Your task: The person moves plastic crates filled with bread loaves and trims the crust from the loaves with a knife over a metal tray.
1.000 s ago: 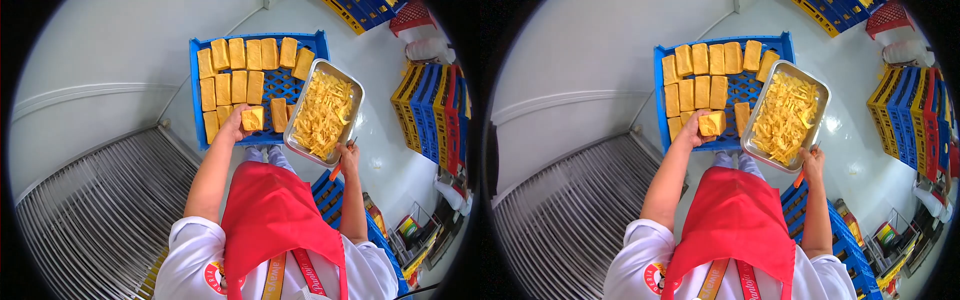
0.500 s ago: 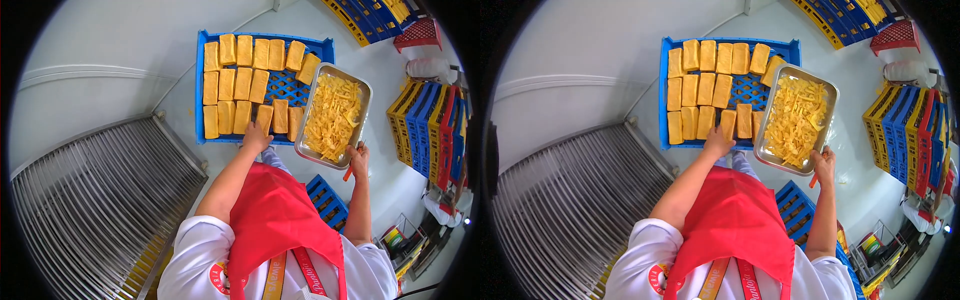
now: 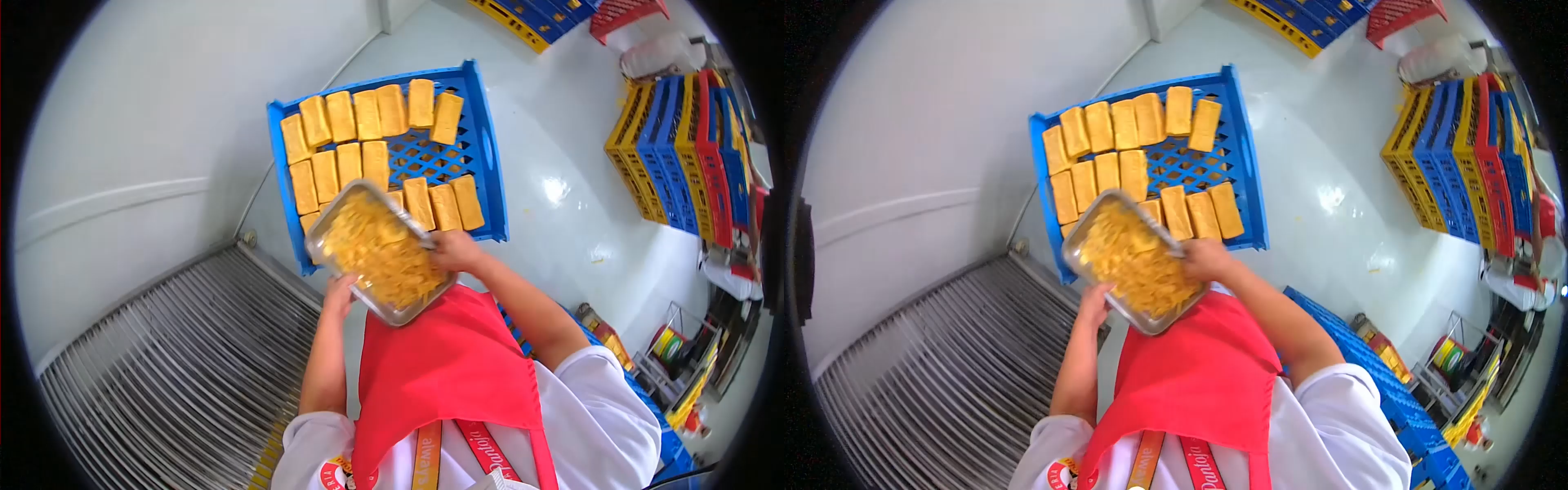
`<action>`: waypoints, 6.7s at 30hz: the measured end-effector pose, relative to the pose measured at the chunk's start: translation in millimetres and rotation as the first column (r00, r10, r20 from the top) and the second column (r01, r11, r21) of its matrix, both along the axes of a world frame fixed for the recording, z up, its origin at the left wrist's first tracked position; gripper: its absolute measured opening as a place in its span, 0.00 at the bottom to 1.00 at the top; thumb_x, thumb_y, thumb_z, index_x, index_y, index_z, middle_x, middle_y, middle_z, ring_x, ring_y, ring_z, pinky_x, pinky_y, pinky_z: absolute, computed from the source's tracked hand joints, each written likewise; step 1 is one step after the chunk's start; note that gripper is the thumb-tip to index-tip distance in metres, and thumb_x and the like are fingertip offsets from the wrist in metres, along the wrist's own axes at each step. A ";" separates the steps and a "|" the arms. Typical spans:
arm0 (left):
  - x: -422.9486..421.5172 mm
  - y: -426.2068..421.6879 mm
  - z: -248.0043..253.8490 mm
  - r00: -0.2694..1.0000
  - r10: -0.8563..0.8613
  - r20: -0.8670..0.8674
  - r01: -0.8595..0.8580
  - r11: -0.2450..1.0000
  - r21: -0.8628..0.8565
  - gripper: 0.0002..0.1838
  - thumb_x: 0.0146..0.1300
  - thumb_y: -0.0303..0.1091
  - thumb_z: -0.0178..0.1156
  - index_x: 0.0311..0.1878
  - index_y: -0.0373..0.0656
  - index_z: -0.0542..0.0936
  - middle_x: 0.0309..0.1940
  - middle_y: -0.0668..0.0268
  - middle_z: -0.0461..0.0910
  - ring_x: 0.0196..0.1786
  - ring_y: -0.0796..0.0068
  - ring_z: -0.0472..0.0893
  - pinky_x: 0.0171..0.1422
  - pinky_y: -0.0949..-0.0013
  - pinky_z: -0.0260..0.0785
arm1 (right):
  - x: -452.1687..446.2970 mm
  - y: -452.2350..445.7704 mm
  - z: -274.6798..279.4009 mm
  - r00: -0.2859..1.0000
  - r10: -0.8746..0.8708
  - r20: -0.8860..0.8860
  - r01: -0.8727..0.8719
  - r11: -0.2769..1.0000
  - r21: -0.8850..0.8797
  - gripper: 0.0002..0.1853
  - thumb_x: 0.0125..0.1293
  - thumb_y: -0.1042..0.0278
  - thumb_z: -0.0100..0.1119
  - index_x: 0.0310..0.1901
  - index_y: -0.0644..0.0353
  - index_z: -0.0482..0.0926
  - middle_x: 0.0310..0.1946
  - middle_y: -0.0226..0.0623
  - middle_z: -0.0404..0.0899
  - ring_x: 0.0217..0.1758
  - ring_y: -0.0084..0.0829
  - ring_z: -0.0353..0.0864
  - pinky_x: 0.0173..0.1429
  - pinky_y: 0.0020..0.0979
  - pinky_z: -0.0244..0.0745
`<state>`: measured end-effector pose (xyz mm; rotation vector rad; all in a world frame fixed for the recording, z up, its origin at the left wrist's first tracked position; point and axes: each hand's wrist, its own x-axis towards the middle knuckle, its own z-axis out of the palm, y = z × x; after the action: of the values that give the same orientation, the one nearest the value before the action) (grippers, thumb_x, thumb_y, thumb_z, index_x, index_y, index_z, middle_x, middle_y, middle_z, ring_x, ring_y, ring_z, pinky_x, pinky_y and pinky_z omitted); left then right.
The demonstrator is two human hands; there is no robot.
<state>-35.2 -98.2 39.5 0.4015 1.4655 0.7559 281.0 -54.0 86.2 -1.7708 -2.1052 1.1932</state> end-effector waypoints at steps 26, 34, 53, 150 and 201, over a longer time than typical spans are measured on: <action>64.9 -21.1 -47.7 0.955 0.197 0.221 -0.180 0.979 -0.092 0.19 0.60 0.21 0.59 0.56 0.34 0.75 0.48 0.58 0.81 0.46 0.60 0.84 0.47 0.59 0.80 | -81.0 27.1 13.1 0.966 0.100 -0.238 0.030 0.872 0.489 0.18 0.53 0.68 0.66 0.45 0.65 0.77 0.36 0.52 0.80 0.43 0.54 0.80 0.50 0.47 0.77; -5.2 -92.4 -63.7 0.926 0.336 0.169 -0.354 0.931 0.091 0.22 0.58 0.21 0.63 0.58 0.38 0.75 0.51 0.60 0.81 0.52 0.61 0.83 0.54 0.57 0.77 | -12.7 182.6 -20.1 0.779 -0.627 0.033 0.512 0.664 0.545 0.39 0.51 0.60 0.72 0.65 0.56 0.65 0.54 0.55 0.73 0.54 0.59 0.74 0.57 0.52 0.74; -12.7 -116.1 -26.1 0.759 0.571 0.314 -0.582 0.810 -0.067 0.25 0.58 0.20 0.60 0.61 0.39 0.74 0.52 0.63 0.80 0.51 0.66 0.82 0.53 0.62 0.77 | 49.4 175.3 57.5 -0.076 -0.750 -0.657 0.343 0.599 -0.724 0.29 0.70 0.59 0.44 0.68 0.67 0.64 0.60 0.56 0.74 0.53 0.56 0.81 0.44 0.43 0.87; 33.5 232.7 57.0 0.977 -0.116 0.179 0.139 0.983 -0.123 0.24 0.59 0.51 0.61 0.54 0.47 0.77 0.44 0.64 0.83 0.41 0.68 0.84 0.34 0.67 0.77 | 32.8 31.0 -33.5 0.545 -0.675 -0.497 0.601 0.728 -0.330 0.19 0.68 0.65 0.64 0.56 0.64 0.75 0.35 0.31 0.78 0.39 0.22 0.76 0.47 0.26 0.73; 147.7 161.7 75.1 0.946 -0.230 0.227 0.260 0.959 -0.111 0.23 0.60 0.50 0.64 0.53 0.47 0.76 0.44 0.67 0.83 0.43 0.74 0.86 0.41 0.68 0.84 | 30.9 31.4 38.8 0.941 -0.275 -0.195 0.330 0.870 0.366 0.30 0.73 0.40 0.50 0.23 0.59 0.74 0.20 0.46 0.76 0.27 0.52 0.78 0.31 0.48 0.69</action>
<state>112.5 63.6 114.6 0.3758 1.2317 0.4768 311.9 -22.7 125.0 -1.6924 -1.7486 0.7212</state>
